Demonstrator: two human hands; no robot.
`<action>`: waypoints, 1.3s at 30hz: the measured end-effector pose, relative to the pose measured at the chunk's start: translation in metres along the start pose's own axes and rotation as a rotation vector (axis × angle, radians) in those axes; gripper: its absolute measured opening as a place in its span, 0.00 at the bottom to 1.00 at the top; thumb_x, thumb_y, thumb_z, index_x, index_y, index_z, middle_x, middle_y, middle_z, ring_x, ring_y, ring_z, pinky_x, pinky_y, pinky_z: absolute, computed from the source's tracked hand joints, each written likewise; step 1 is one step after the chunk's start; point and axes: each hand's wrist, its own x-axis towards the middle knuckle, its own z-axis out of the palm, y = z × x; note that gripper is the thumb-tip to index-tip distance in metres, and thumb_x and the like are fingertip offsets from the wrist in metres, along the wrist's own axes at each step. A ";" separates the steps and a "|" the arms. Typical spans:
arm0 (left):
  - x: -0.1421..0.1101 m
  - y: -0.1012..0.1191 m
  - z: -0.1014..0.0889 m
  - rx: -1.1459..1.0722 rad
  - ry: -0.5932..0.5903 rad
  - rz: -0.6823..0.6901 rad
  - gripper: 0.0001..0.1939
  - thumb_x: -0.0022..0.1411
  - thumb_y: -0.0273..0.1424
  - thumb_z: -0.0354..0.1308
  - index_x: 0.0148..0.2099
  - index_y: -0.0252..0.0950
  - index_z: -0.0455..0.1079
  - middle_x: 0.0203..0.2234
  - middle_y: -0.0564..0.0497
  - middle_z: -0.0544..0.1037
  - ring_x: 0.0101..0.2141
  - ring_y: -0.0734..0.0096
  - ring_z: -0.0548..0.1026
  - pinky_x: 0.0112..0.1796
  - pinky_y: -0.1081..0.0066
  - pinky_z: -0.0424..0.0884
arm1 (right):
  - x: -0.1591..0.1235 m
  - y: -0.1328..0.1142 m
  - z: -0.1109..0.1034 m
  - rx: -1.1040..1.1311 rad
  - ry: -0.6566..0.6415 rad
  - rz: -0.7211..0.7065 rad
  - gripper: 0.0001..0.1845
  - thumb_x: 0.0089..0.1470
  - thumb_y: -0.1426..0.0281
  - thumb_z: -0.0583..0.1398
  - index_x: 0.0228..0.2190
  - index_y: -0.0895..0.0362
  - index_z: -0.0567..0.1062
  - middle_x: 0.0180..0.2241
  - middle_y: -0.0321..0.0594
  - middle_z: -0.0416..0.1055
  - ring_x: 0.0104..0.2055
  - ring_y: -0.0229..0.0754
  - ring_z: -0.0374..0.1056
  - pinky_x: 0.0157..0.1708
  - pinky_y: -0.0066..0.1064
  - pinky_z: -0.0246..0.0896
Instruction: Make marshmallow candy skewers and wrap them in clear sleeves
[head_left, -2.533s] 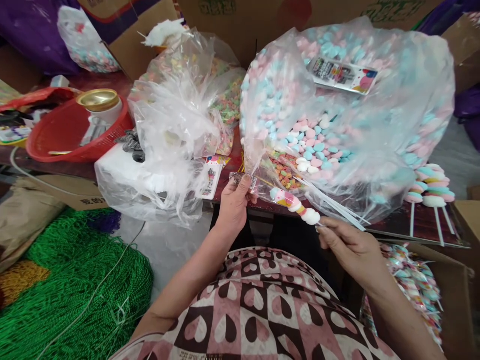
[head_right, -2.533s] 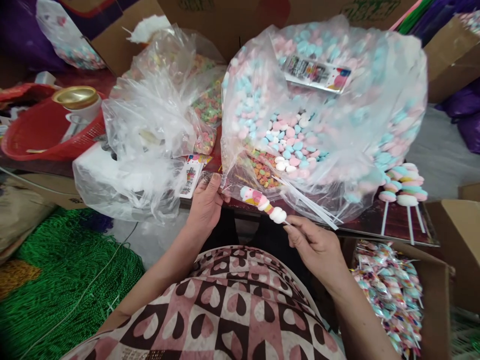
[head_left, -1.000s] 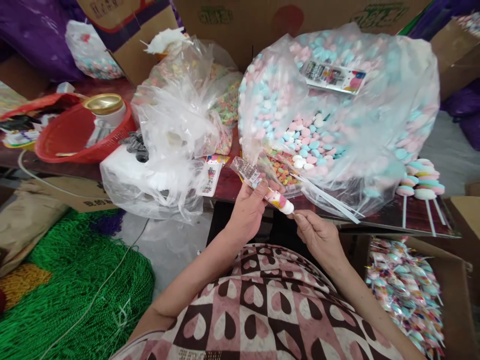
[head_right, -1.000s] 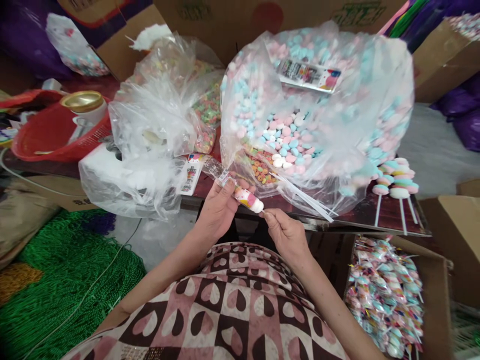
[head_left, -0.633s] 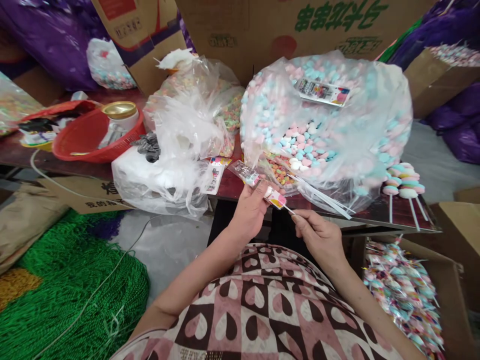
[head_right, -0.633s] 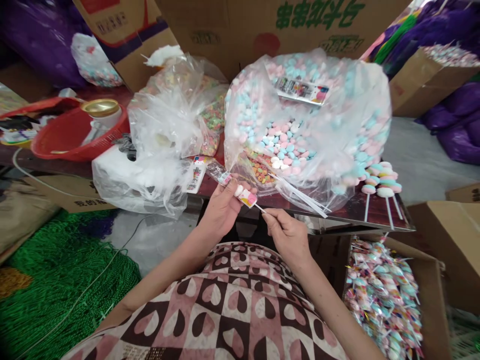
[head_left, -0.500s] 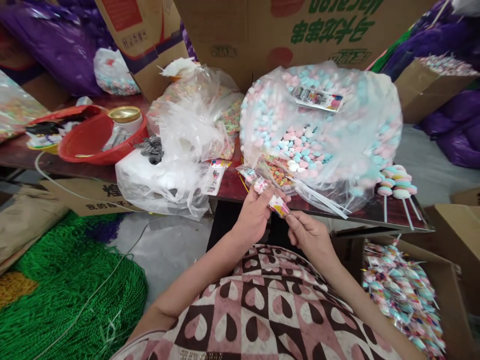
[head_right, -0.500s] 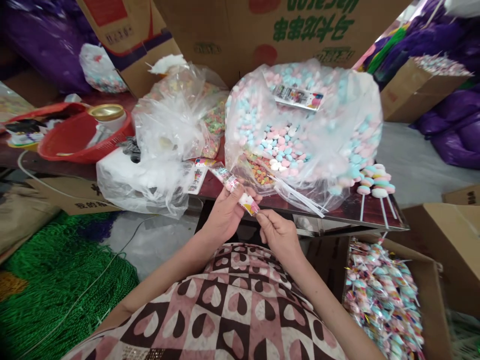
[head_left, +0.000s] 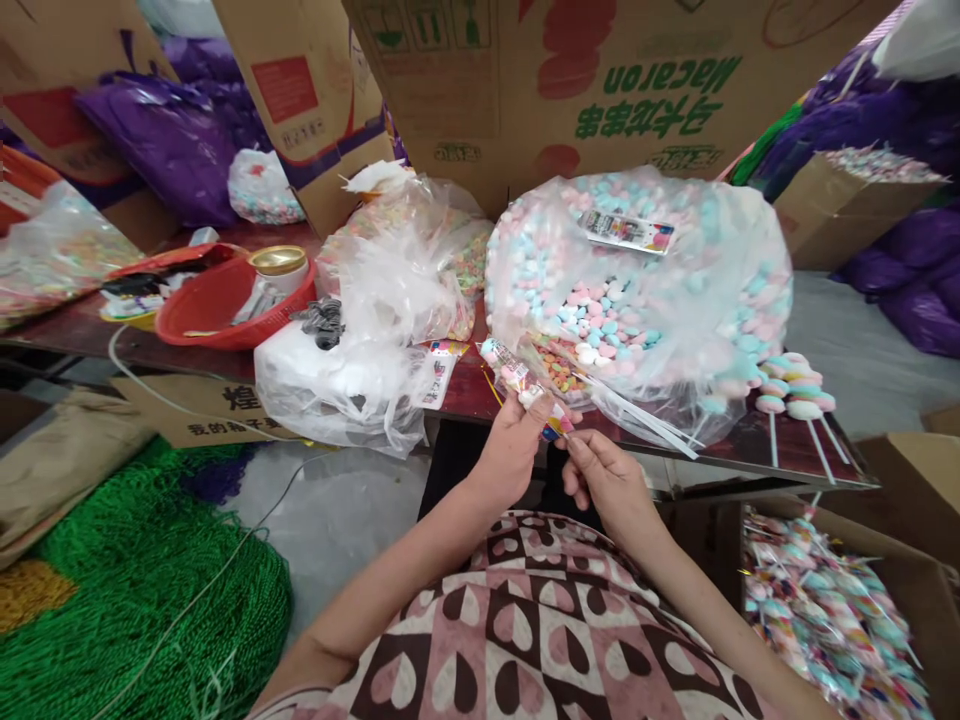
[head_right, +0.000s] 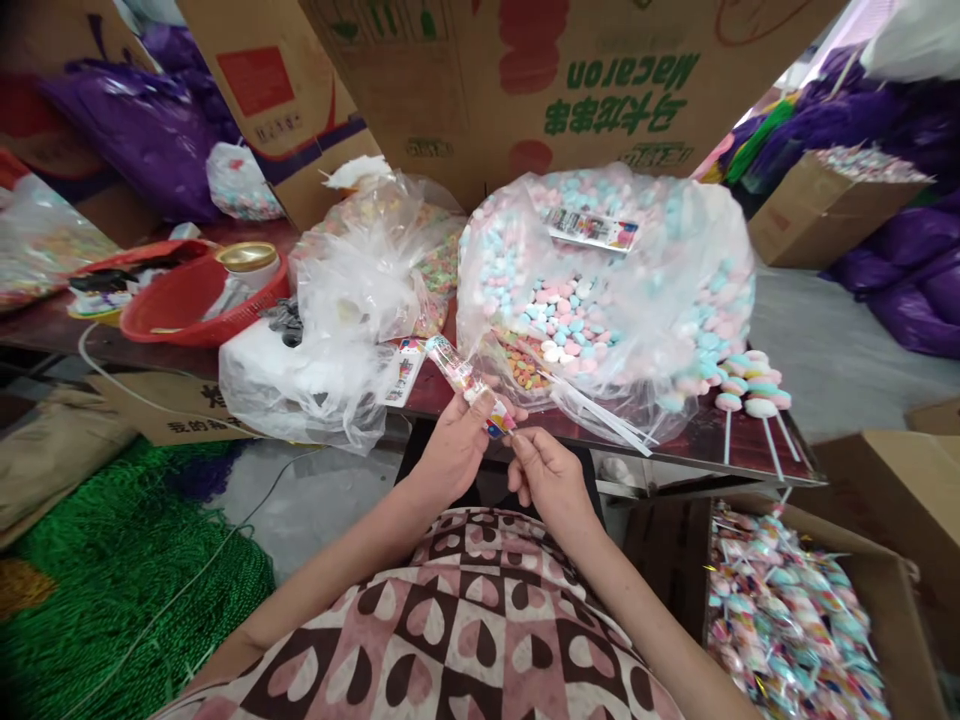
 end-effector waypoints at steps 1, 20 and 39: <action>0.001 -0.002 -0.003 0.011 -0.009 0.007 0.22 0.50 0.43 0.70 0.43 0.38 0.70 0.29 0.54 0.77 0.34 0.71 0.76 0.39 0.71 0.68 | 0.002 0.001 0.000 0.019 0.016 0.000 0.20 0.59 0.52 0.57 0.34 0.57 0.73 0.15 0.28 0.64 0.13 0.29 0.55 0.15 0.22 0.47; 0.017 -0.003 -0.032 0.584 -0.037 0.030 0.16 0.61 0.43 0.59 0.32 0.35 0.71 0.24 0.54 0.72 0.29 0.73 0.69 0.36 0.72 0.65 | 0.025 -0.008 0.005 -0.173 -0.021 -0.071 0.22 0.62 0.58 0.53 0.50 0.58 0.74 0.17 0.29 0.64 0.16 0.33 0.58 0.18 0.26 0.57; 0.031 0.012 -0.025 -0.089 0.032 -0.234 0.20 0.49 0.37 0.70 0.43 0.36 0.73 0.17 0.56 0.68 0.35 0.62 0.78 0.25 0.73 0.71 | 0.034 0.010 0.020 -0.169 -0.015 -0.023 0.20 0.61 0.56 0.56 0.44 0.57 0.76 0.16 0.29 0.64 0.15 0.33 0.57 0.17 0.25 0.56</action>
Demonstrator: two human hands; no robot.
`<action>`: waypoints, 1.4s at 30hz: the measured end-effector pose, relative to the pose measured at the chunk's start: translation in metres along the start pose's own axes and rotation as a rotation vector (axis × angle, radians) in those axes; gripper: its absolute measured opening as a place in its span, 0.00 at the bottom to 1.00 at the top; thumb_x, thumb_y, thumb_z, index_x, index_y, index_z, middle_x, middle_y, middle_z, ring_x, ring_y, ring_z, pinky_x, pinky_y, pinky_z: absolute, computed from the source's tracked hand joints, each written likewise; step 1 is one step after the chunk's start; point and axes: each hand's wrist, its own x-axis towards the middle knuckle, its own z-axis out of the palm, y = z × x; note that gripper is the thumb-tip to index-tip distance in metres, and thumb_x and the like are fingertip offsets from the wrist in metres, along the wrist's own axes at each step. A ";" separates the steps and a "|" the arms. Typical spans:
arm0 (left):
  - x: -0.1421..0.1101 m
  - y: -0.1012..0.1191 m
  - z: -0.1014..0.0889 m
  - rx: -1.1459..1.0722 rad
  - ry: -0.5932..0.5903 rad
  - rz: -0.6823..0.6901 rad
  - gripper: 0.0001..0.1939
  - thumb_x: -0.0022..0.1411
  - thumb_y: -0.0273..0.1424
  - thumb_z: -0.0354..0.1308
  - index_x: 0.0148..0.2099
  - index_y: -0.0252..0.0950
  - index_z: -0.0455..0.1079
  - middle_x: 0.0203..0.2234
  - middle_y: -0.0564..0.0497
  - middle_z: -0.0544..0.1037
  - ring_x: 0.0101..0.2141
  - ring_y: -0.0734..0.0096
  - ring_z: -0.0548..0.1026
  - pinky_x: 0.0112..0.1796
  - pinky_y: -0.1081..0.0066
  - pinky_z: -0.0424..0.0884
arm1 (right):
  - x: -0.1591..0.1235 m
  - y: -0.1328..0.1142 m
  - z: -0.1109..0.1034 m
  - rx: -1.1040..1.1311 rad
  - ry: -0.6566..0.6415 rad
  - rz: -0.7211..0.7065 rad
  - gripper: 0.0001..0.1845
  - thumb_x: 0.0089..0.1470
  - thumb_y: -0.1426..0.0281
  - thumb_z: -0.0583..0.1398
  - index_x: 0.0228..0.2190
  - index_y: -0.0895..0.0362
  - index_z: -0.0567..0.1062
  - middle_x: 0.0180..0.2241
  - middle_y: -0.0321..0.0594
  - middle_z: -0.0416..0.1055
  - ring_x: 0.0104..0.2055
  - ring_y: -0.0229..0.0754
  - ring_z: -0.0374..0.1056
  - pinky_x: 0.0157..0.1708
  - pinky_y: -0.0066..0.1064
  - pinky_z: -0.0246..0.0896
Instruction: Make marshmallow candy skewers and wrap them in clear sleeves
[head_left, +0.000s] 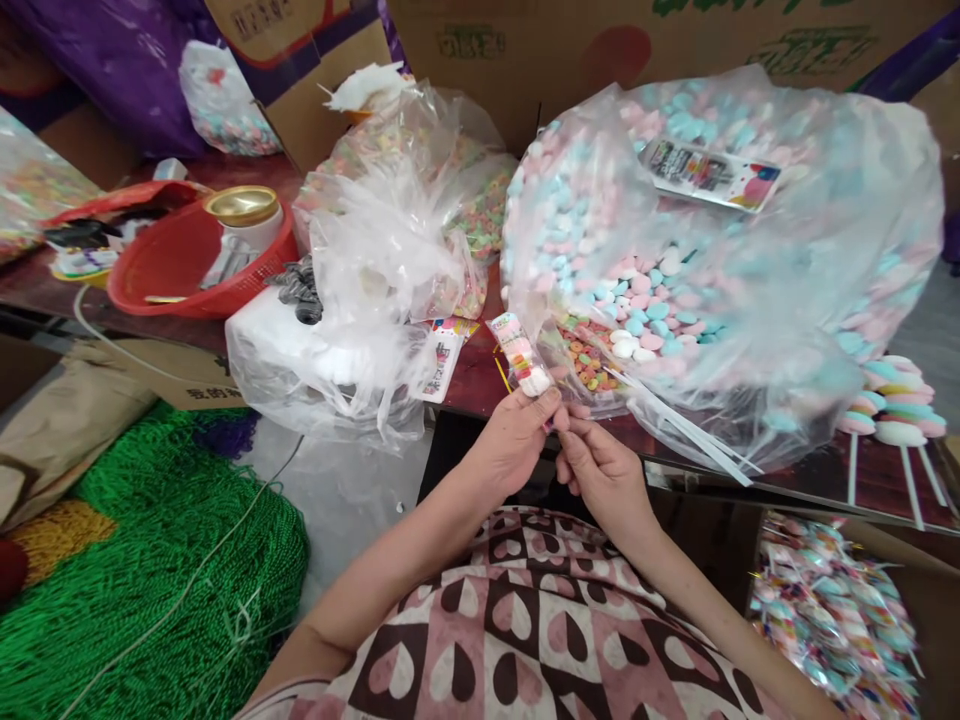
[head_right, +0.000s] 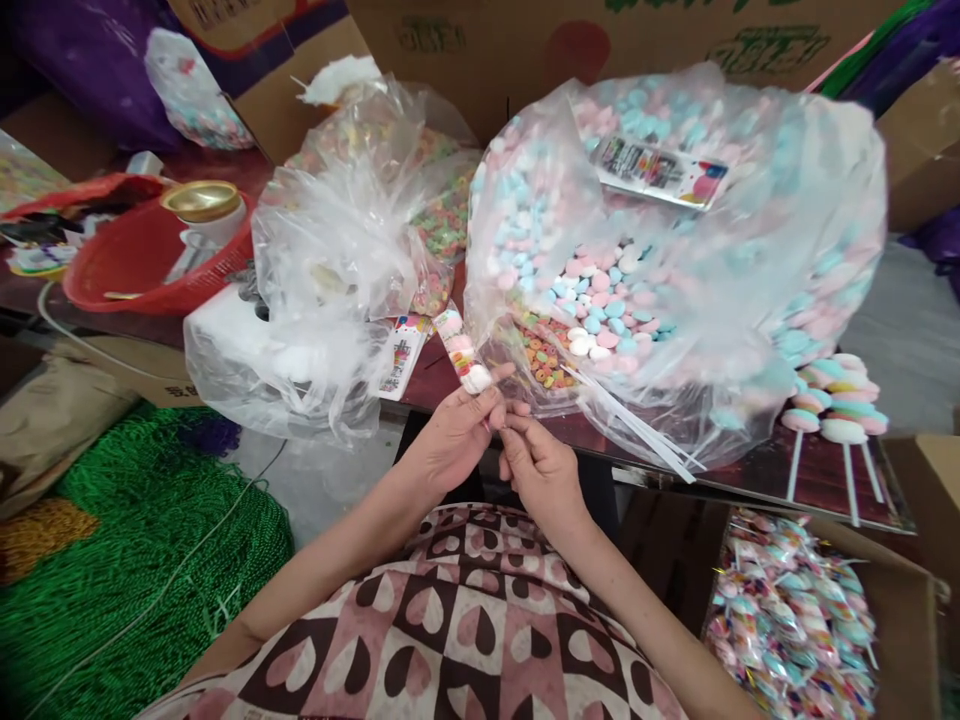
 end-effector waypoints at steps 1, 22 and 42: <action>0.000 -0.003 -0.001 0.019 -0.001 -0.013 0.20 0.49 0.38 0.70 0.43 0.36 0.73 0.17 0.56 0.68 0.35 0.62 0.78 0.23 0.74 0.69 | 0.000 -0.001 0.000 0.010 -0.012 0.025 0.20 0.61 0.55 0.56 0.42 0.56 0.77 0.16 0.29 0.65 0.15 0.33 0.57 0.17 0.25 0.56; -0.010 -0.007 -0.008 0.267 -0.437 -0.171 0.25 0.53 0.54 0.62 0.25 0.38 0.62 0.14 0.61 0.56 0.17 0.79 0.57 0.31 0.66 0.71 | 0.036 -0.043 -0.021 0.305 -0.133 0.109 0.28 0.48 0.50 0.65 0.46 0.52 0.75 0.41 0.50 0.80 0.35 0.52 0.77 0.26 0.39 0.72; 0.002 0.041 -0.069 -0.030 0.199 0.360 0.16 0.60 0.43 0.62 0.33 0.35 0.66 0.13 0.65 0.52 0.14 0.85 0.53 0.26 0.75 0.66 | 0.111 -0.030 0.031 -0.792 -0.138 -0.377 0.11 0.59 0.69 0.57 0.35 0.56 0.80 0.38 0.45 0.80 0.43 0.48 0.74 0.46 0.39 0.65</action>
